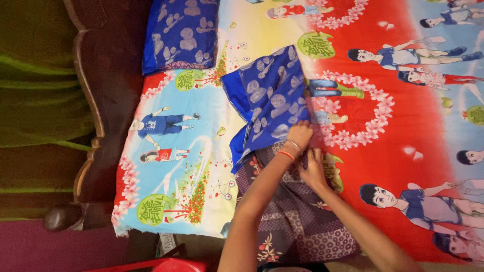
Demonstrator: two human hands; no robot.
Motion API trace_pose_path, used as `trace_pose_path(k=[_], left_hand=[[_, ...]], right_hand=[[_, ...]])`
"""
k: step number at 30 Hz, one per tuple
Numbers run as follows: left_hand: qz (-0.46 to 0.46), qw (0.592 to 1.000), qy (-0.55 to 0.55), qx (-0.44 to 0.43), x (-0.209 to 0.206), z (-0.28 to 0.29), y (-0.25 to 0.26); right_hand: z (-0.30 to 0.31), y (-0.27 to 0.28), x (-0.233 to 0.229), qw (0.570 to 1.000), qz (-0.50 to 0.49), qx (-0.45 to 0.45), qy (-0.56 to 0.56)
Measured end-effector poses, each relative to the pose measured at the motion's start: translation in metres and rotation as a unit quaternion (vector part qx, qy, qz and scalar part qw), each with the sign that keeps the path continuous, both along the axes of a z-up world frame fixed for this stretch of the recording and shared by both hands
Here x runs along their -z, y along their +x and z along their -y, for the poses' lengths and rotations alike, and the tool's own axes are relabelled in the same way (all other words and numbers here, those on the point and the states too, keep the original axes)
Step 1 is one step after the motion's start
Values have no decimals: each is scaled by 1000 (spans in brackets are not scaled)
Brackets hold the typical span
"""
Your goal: The person folds a blue fabric and a purple fabric on a bed and then slides them into a blue pillowcase before smoothing it flat.
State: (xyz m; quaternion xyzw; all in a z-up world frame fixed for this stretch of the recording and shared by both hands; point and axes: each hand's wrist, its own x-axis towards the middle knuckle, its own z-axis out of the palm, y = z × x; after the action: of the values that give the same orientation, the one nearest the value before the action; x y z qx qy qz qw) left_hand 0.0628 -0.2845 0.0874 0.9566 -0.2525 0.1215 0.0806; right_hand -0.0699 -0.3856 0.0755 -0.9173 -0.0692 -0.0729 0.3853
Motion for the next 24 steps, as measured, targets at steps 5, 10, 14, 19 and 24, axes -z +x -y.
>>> trace_pose_path(k=[5, 10, 14, 19, 24], left_hand=[[-129, 991, -3, 43, -1, 41, -40], [-135, 989, -15, 60, 5, 62, -75], [-70, 993, 92, -37, 12, 81, -100], [-29, 987, -154, -35, 9, 36, -112], [35, 946, -145, -289, 29, -125, -146]], right_hand=[[1, -16, 36, 995, 67, -54, 57], [3, -19, 50, 998, -20, -54, 41], [22, -10, 47, 998, -45, -41, 34], [67, 15, 33, 996, -64, -16, 66], [93, 11, 29, 956, -132, 5, 261]])
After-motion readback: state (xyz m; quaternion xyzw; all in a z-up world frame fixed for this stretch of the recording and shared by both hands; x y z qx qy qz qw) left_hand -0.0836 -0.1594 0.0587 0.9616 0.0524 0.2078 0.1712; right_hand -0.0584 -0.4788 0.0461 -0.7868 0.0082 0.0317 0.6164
